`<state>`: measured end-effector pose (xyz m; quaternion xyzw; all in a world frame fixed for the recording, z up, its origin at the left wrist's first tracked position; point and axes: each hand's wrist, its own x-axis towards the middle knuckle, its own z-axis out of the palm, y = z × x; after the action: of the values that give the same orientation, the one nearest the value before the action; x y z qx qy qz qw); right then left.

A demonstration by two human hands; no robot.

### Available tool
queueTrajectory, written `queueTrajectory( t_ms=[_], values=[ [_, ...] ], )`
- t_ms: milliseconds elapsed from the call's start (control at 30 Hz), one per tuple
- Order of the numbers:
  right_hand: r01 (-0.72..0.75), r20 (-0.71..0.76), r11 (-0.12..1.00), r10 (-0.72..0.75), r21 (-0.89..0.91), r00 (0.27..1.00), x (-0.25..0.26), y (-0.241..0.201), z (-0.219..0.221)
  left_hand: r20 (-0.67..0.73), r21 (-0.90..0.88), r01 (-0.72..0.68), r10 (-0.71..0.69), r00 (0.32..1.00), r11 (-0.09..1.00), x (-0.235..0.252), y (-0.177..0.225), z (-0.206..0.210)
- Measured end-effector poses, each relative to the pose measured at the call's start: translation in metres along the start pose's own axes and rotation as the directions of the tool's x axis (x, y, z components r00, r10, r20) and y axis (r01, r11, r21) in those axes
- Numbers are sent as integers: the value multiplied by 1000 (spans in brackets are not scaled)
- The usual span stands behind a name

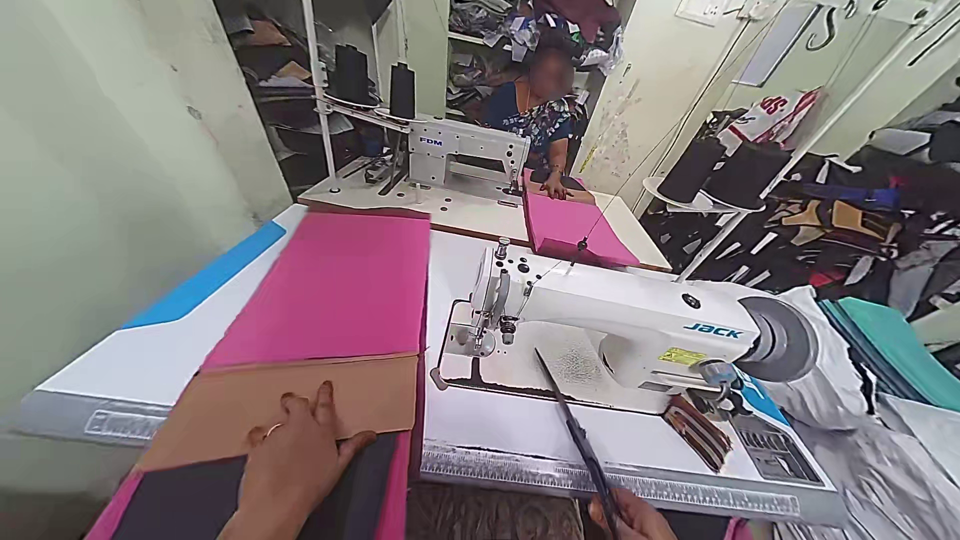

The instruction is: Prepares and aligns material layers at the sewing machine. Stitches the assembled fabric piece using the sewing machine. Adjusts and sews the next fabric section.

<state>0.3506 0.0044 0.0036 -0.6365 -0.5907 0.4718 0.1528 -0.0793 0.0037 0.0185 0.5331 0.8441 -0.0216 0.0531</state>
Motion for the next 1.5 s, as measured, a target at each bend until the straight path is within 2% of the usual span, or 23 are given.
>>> queueTrajectory(
  t_ms=[67, 200, 300, 467, 533, 667, 767, 833, 900, 967, 1033, 1100, 1200, 1333, 1433, 1500],
  values=[
    [-64, -70, 991, 56, -116, 996, 12, -14, -9, 132, 28, 49, -53, 990, 998, 4, 0, -9],
    [-160, -152, 935, 117, -318, 981, 37, -40, -18, 76, 45, -50, 46, 996, 998, 35, -38, -11],
    [-203, -188, 898, 138, -390, 972, 49, -48, -18, 59, 1, 52, -52, 997, 999, 54, -50, -7],
    [-260, -215, 847, 177, -464, 960, 54, -59, -15, 91, -96, 300, -292, 952, 949, 73, -11, -27],
    [-275, -225, 841, 188, -466, 956, 54, -62, -15, 150, -63, 368, -356, 922, 928, 77, 6, -32],
    [-317, -273, 823, 206, -472, 940, 52, -62, -16, 280, 45, 231, -235, 931, 972, 66, 9, -51],
    [-319, -323, 806, 168, -499, 931, 53, -61, -15, 261, -38, 88, -75, 962, 995, 64, -33, -55],
    [-339, -357, 757, 149, -559, 922, 55, -62, -14, 230, -181, 48, -6, 973, 982, 72, -76, -56],
    [-351, -422, 692, 73, -631, 903, 57, -66, -11, 184, -276, 80, -29, 982, 958, 79, -117, -61],
    [-229, -477, 728, -152, -647, 866, 57, -70, -4, 155, -261, 140, -102, 983, 955, 90, -150, -59],
    [-16, -384, 781, -290, -625, 876, 58, -85, 7, 144, -214, 179, -150, 978, 960, 100, -169, -51],
    [155, -248, 813, -343, -561, 906, 62, -104, 27, 94, -251, 192, -174, 980, 949, 108, -179, -37],
    [284, -67, 827, -359, -484, 931, 85, -131, 61, -39, -354, 199, -227, 973, 914, 106, -180, -17],
    [229, -10, 847, -267, -479, 964, 126, -161, 95, -216, -457, 59, -176, 961, 888, 96, -186, 3],
    [144, -65, 838, -208, -527, 976, 146, -179, 112, -230, -464, 9, -130, 964, 886, 94, -191, 5],
    [138, -68, 824, -209, -549, 976, 152, -187, 120, -234, -470, -12, -112, 966, 883, 94, -194, 5]
  ],
)
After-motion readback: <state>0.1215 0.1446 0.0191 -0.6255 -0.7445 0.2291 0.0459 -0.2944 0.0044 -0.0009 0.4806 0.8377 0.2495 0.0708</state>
